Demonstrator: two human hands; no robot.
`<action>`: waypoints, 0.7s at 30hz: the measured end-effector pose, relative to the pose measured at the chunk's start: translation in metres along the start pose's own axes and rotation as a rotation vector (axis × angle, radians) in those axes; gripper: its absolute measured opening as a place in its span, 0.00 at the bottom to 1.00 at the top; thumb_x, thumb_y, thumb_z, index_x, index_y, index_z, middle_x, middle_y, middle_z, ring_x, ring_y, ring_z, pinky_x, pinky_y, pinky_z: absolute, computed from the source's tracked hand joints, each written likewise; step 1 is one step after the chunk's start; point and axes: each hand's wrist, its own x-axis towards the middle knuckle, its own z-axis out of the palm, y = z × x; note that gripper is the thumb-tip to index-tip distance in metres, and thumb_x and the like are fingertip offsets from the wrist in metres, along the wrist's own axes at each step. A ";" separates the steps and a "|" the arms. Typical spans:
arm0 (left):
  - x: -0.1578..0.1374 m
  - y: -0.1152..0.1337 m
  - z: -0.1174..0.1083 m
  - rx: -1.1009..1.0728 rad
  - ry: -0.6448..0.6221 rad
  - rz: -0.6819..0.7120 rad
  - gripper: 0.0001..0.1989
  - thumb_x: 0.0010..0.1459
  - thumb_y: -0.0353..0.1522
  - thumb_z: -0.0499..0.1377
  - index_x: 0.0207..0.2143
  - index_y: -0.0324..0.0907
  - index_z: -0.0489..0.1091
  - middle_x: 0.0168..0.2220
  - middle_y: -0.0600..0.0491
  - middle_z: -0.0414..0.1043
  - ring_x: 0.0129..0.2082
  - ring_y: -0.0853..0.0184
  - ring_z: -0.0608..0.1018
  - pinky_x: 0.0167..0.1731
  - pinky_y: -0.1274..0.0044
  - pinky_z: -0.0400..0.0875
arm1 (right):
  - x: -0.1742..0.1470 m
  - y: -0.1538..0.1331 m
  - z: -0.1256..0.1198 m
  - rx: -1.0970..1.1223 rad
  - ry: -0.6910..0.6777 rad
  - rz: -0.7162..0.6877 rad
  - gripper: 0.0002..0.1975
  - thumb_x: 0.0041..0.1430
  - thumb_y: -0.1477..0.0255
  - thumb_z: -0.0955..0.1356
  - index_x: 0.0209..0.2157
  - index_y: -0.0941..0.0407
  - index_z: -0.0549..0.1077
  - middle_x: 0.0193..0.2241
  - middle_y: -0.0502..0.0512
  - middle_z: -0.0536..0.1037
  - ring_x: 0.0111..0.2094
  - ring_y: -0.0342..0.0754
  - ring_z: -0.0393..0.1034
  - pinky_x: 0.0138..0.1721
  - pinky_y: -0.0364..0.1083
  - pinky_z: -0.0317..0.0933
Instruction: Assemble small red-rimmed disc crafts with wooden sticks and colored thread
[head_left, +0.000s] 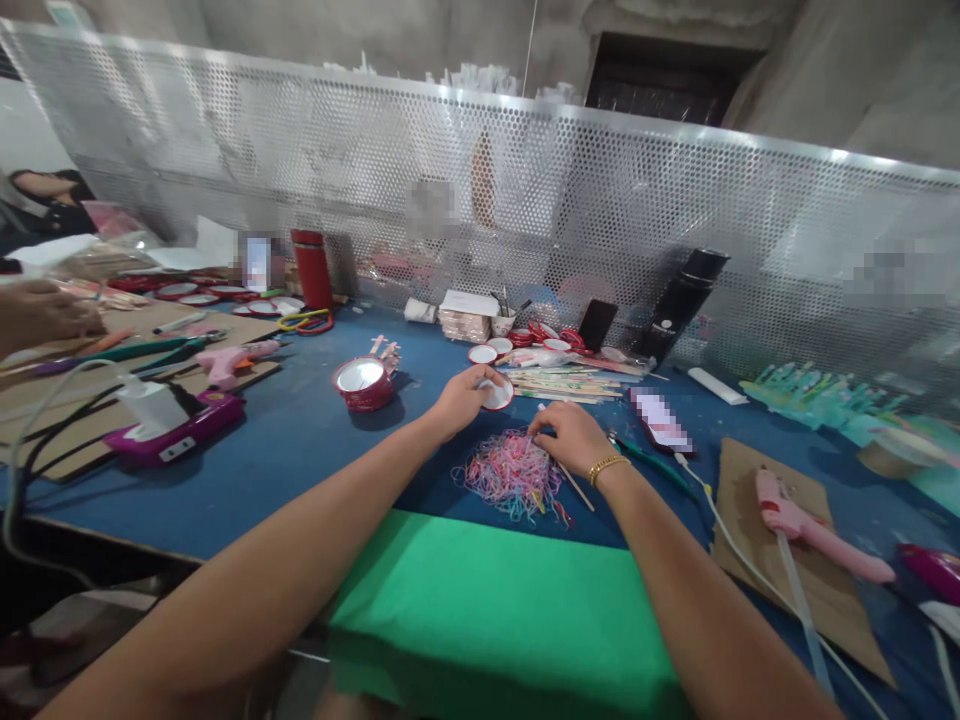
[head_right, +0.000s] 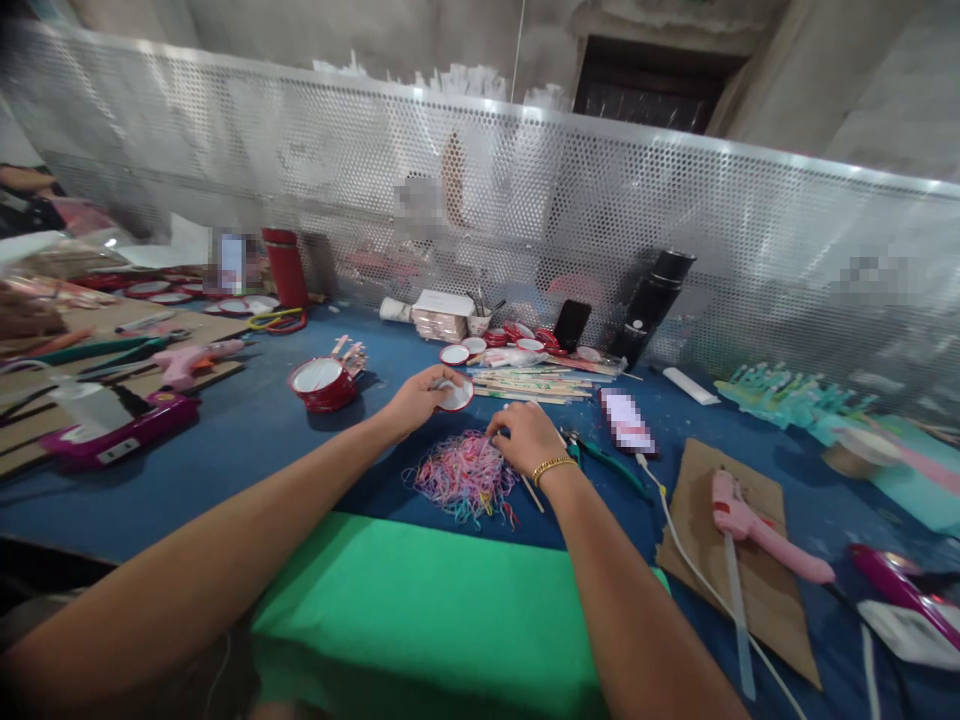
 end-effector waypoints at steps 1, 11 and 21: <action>0.000 0.000 0.000 -0.007 -0.003 -0.004 0.08 0.47 0.28 0.56 0.32 0.41 0.72 0.27 0.54 0.73 0.29 0.68 0.70 0.29 0.79 0.63 | 0.000 0.000 -0.001 0.021 0.012 0.012 0.05 0.54 0.74 0.69 0.33 0.54 0.79 0.36 0.54 0.78 0.41 0.49 0.69 0.47 0.47 0.59; -0.005 0.008 0.003 -0.019 -0.067 -0.004 0.07 0.47 0.25 0.56 0.29 0.40 0.72 0.27 0.54 0.73 0.26 0.70 0.69 0.29 0.79 0.64 | -0.001 -0.001 -0.007 0.374 0.119 0.073 0.06 0.55 0.71 0.67 0.31 0.56 0.77 0.30 0.52 0.80 0.33 0.45 0.72 0.36 0.43 0.61; -0.012 0.012 0.006 0.077 -0.211 0.100 0.12 0.47 0.35 0.66 0.34 0.39 0.76 0.32 0.51 0.75 0.28 0.70 0.71 0.30 0.78 0.65 | 0.001 -0.003 -0.004 0.351 0.206 0.093 0.07 0.55 0.70 0.67 0.29 0.56 0.77 0.29 0.52 0.80 0.31 0.46 0.72 0.36 0.44 0.62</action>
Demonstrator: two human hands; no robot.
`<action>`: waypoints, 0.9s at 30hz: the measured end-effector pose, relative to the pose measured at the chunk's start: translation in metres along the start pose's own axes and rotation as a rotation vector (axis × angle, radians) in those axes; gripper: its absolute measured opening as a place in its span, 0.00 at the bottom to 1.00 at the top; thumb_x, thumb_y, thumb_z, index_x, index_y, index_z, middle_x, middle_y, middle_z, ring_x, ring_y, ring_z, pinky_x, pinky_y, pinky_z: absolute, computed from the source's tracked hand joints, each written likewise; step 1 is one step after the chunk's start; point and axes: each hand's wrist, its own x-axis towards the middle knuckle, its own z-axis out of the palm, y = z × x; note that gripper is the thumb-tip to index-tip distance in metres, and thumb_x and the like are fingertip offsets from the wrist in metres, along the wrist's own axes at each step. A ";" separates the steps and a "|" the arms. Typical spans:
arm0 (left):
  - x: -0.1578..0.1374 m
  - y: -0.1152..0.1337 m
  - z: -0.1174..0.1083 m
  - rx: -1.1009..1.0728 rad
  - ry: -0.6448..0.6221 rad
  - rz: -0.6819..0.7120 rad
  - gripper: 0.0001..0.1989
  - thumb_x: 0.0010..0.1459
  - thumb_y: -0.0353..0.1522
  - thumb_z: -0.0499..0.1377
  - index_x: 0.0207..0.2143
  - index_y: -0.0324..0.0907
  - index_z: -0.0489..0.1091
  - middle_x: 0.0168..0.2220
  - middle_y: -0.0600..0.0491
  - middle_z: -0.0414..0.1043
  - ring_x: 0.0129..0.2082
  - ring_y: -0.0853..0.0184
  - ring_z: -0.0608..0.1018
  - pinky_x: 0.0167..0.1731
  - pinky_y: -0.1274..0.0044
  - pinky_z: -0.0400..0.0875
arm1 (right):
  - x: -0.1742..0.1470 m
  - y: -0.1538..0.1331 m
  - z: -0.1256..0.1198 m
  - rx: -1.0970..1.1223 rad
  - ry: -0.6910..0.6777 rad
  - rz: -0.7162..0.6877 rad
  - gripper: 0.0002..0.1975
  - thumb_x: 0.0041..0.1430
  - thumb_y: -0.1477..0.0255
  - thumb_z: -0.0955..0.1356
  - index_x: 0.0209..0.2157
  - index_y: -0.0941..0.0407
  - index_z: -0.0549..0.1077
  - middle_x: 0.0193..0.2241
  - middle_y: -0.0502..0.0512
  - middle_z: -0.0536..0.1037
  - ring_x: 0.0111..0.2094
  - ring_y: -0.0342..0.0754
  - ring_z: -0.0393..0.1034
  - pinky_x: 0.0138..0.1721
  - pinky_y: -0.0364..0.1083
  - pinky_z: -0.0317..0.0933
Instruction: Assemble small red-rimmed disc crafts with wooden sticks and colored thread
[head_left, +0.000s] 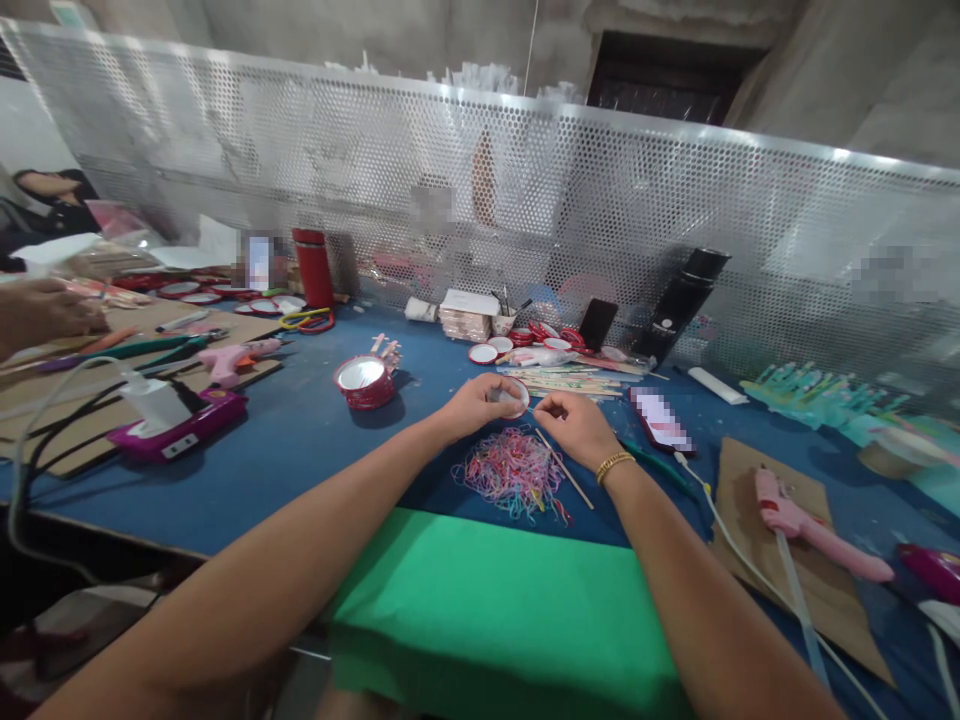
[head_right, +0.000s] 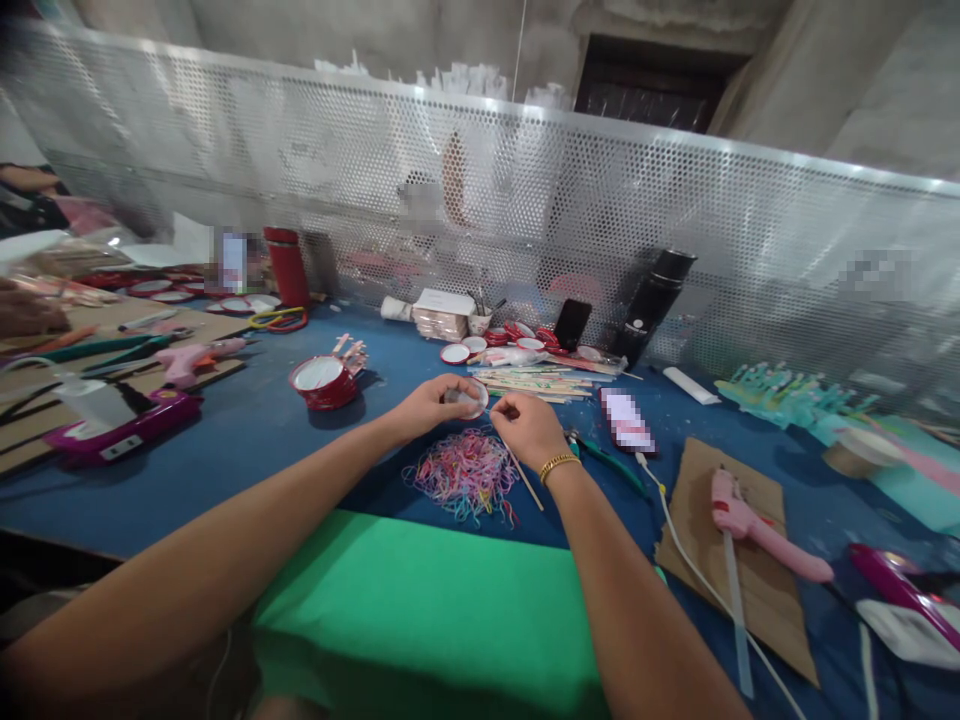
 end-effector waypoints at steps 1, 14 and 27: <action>0.000 0.000 0.001 0.019 -0.005 0.021 0.12 0.46 0.36 0.67 0.34 0.39 0.76 0.32 0.51 0.75 0.29 0.69 0.72 0.31 0.77 0.65 | 0.000 0.000 0.001 -0.004 0.013 -0.003 0.07 0.55 0.70 0.67 0.29 0.56 0.76 0.29 0.52 0.80 0.31 0.46 0.72 0.36 0.44 0.62; 0.004 -0.004 -0.002 0.144 -0.062 0.101 0.07 0.46 0.35 0.65 0.27 0.39 0.76 0.31 0.52 0.74 0.39 0.64 0.73 0.45 0.72 0.66 | 0.002 0.004 0.009 0.098 0.045 -0.038 0.06 0.53 0.68 0.67 0.27 0.55 0.75 0.26 0.51 0.78 0.28 0.46 0.71 0.32 0.44 0.62; 0.004 -0.002 0.001 -0.049 0.013 0.002 0.08 0.44 0.34 0.64 0.26 0.38 0.72 0.27 0.54 0.71 0.27 0.71 0.70 0.32 0.77 0.65 | -0.003 -0.016 0.008 0.637 -0.008 -0.038 0.07 0.49 0.67 0.70 0.25 0.56 0.72 0.26 0.49 0.75 0.31 0.45 0.67 0.37 0.45 0.61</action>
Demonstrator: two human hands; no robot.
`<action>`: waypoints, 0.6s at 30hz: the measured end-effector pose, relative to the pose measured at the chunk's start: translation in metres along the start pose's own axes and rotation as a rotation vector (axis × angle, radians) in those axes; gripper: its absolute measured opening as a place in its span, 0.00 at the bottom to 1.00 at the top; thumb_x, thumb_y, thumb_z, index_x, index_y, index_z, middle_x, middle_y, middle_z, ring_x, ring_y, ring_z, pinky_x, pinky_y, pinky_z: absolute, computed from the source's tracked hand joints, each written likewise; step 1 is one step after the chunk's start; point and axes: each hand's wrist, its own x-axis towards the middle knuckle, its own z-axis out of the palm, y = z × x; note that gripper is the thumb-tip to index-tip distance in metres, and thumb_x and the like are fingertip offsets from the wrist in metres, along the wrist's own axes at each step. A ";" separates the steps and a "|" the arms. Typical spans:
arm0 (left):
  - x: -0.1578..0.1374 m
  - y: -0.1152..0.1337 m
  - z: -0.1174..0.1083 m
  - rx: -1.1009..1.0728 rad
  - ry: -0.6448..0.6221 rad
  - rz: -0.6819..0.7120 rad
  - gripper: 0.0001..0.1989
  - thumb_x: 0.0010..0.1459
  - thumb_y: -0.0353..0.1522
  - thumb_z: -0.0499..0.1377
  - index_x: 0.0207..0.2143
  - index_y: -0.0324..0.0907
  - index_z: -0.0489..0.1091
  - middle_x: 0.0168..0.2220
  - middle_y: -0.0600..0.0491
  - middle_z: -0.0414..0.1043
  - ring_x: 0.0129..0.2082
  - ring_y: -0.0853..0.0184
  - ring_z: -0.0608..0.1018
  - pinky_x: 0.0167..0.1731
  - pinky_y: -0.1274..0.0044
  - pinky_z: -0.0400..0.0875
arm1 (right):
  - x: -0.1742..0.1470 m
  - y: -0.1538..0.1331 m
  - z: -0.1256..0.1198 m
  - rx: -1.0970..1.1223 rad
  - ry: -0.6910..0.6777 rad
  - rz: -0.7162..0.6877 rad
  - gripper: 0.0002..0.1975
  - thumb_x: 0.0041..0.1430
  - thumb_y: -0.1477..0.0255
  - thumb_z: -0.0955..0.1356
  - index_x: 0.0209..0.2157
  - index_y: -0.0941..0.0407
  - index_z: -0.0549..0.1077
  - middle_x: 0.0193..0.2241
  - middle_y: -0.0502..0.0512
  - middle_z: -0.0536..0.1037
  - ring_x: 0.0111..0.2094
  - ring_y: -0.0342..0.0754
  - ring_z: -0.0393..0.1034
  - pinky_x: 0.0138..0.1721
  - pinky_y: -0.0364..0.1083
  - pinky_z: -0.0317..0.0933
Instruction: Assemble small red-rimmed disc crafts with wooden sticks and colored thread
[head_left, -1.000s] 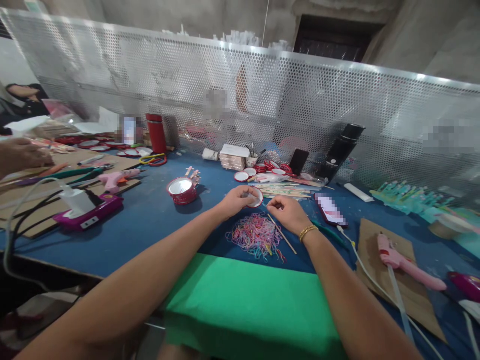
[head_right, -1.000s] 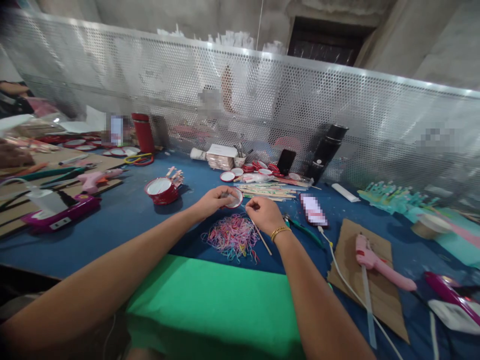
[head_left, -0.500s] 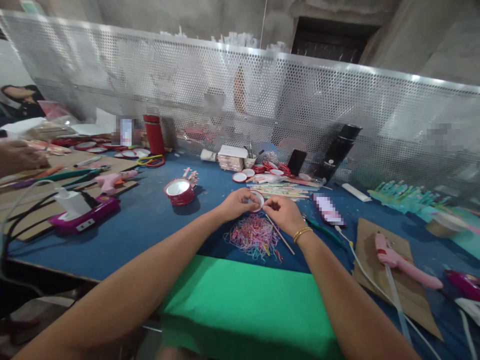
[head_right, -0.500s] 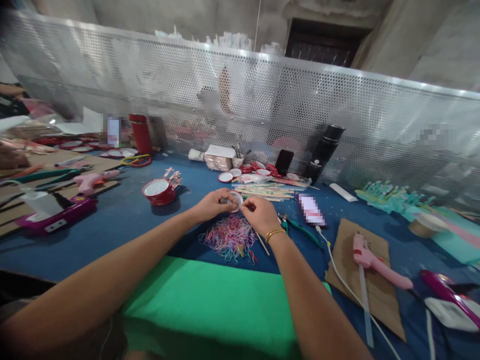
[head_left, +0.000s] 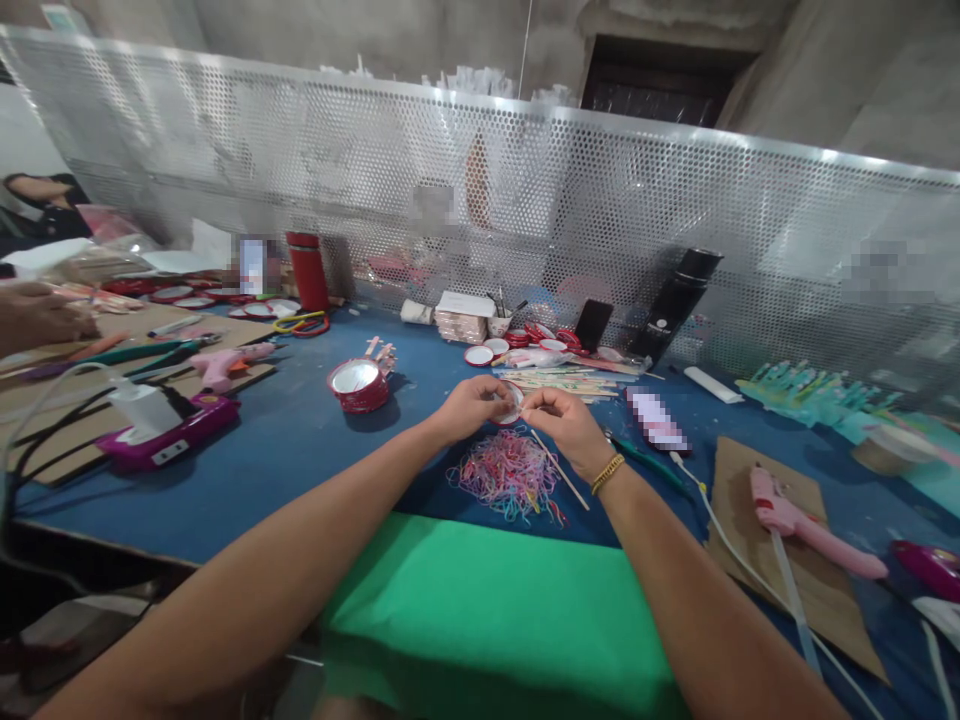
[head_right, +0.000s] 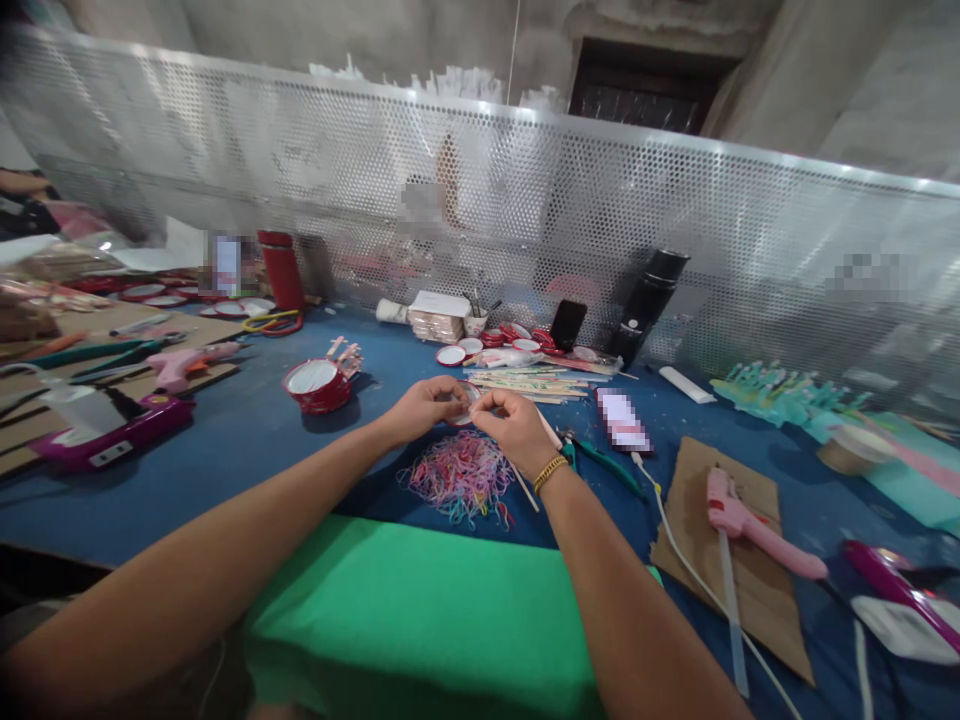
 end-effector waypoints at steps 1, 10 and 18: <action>0.000 -0.001 0.000 -0.031 0.016 -0.036 0.08 0.43 0.33 0.63 0.25 0.38 0.72 0.26 0.55 0.70 0.26 0.71 0.69 0.30 0.77 0.64 | -0.002 -0.004 0.001 0.026 -0.034 -0.015 0.06 0.50 0.67 0.70 0.25 0.55 0.72 0.27 0.50 0.76 0.33 0.46 0.69 0.40 0.46 0.62; -0.005 0.007 -0.004 -0.222 -0.112 -0.084 0.10 0.47 0.35 0.64 0.28 0.38 0.70 0.23 0.56 0.67 0.23 0.74 0.65 0.25 0.78 0.58 | -0.006 -0.017 0.007 0.256 -0.129 -0.116 0.13 0.59 0.67 0.68 0.46 0.50 0.77 0.31 0.49 0.77 0.25 0.41 0.69 0.35 0.47 0.67; -0.007 0.014 -0.005 -0.270 -0.114 -0.056 0.22 0.48 0.29 0.65 0.47 0.44 0.67 0.33 0.55 0.70 0.25 0.74 0.66 0.24 0.80 0.57 | 0.002 -0.002 -0.025 -0.283 0.094 -0.164 0.39 0.45 0.61 0.77 0.59 0.47 0.65 0.52 0.57 0.71 0.45 0.53 0.72 0.50 0.56 0.67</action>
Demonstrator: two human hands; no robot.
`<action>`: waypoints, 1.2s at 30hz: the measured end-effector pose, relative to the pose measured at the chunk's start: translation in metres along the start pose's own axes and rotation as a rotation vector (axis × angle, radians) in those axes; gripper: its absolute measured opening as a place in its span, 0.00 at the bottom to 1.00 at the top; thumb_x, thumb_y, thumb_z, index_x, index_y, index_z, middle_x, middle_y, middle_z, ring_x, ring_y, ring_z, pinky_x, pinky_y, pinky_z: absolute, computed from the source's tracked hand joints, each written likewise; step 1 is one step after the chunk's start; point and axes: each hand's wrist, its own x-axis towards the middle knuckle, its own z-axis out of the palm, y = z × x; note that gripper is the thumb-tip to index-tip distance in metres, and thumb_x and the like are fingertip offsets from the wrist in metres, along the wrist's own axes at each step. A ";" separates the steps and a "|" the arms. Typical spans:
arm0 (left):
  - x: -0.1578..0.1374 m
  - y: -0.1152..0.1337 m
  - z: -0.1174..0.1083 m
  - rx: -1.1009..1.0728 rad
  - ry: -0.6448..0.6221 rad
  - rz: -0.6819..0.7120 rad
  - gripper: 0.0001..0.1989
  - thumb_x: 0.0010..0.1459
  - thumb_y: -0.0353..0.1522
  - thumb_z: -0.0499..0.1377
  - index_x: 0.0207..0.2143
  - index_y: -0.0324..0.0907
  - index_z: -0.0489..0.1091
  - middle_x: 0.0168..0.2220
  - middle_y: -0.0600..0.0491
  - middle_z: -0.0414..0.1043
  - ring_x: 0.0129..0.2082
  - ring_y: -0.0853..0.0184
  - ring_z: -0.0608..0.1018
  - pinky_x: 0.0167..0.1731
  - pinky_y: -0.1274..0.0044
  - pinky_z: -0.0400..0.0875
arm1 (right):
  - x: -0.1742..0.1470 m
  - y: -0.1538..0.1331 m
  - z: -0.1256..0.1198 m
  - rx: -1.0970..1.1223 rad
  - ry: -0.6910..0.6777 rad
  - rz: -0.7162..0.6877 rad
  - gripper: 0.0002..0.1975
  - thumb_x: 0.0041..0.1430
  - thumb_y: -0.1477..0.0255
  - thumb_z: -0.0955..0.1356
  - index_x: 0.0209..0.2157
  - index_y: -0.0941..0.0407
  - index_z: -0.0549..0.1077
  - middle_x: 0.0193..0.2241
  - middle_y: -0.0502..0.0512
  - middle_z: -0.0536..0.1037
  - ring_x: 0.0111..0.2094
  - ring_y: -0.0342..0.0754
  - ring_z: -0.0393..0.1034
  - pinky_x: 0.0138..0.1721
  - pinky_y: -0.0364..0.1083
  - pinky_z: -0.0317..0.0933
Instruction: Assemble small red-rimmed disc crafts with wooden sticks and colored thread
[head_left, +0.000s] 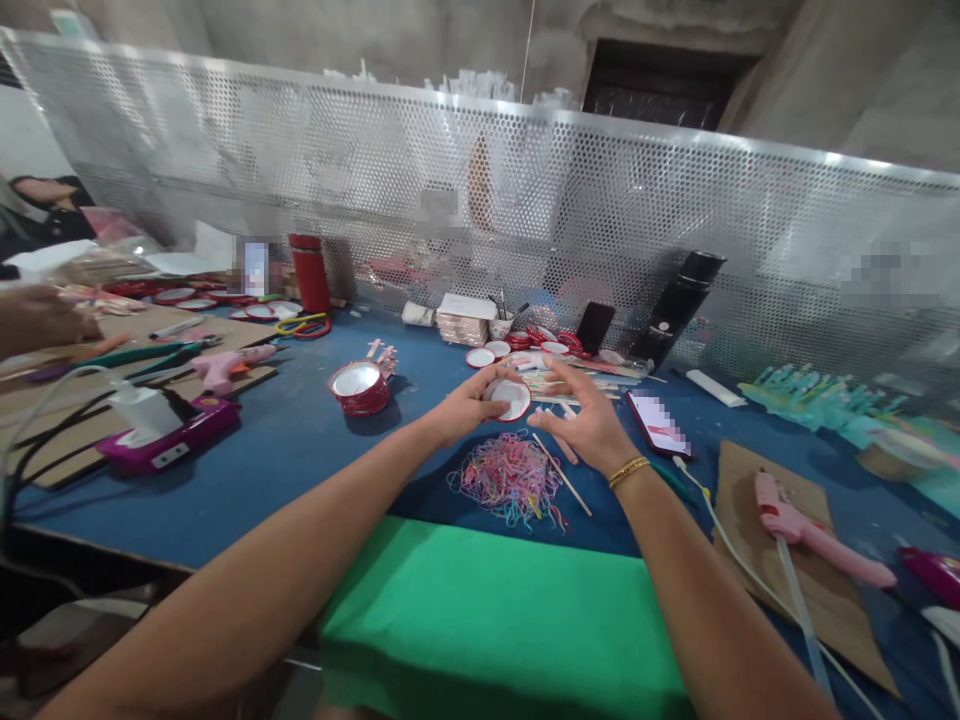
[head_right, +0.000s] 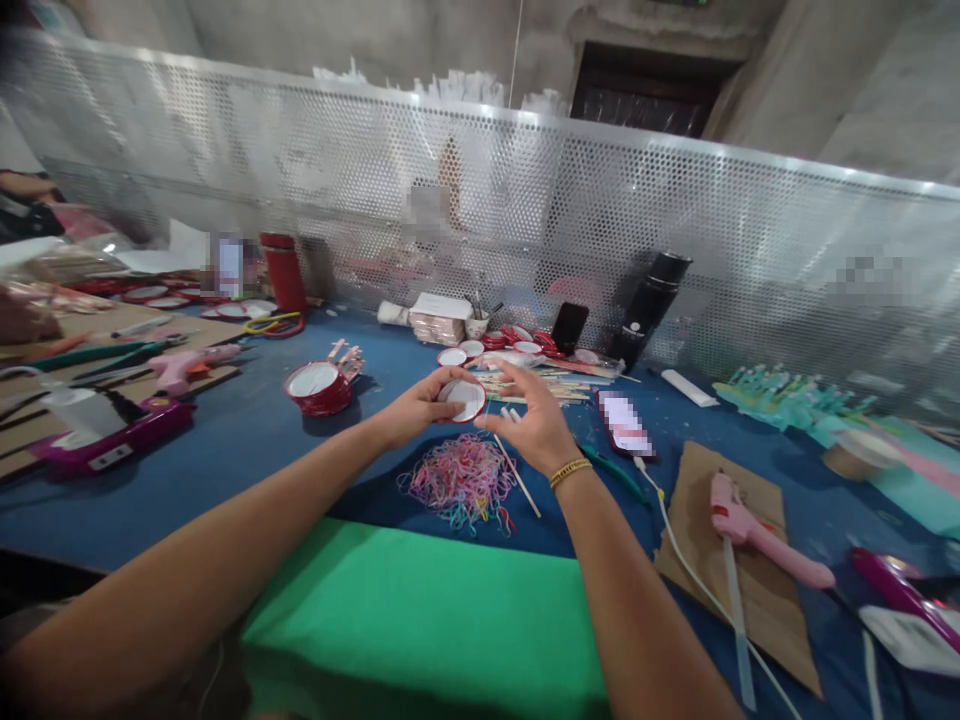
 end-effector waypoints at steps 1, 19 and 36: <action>0.000 0.000 -0.001 -0.011 0.005 0.007 0.26 0.47 0.28 0.65 0.50 0.45 0.66 0.33 0.55 0.70 0.26 0.73 0.67 0.25 0.80 0.59 | -0.001 0.003 0.002 -0.080 -0.027 -0.028 0.42 0.42 0.59 0.78 0.59 0.48 0.64 0.55 0.58 0.69 0.52 0.56 0.68 0.55 0.58 0.63; -0.001 0.001 0.009 -0.028 0.020 0.009 0.22 0.41 0.30 0.70 0.41 0.38 0.71 0.38 0.48 0.75 0.35 0.67 0.74 0.36 0.76 0.68 | -0.010 0.004 0.021 -0.329 -0.147 -0.026 0.52 0.32 0.56 0.80 0.58 0.51 0.58 0.58 0.60 0.65 0.58 0.61 0.60 0.60 0.62 0.52; -0.004 0.003 0.012 -0.007 0.021 0.032 0.19 0.46 0.33 0.66 0.40 0.39 0.66 0.36 0.53 0.71 0.34 0.69 0.71 0.34 0.78 0.66 | -0.009 0.008 0.022 -0.174 -0.147 -0.021 0.44 0.39 0.61 0.79 0.58 0.50 0.61 0.57 0.59 0.67 0.57 0.58 0.62 0.59 0.59 0.55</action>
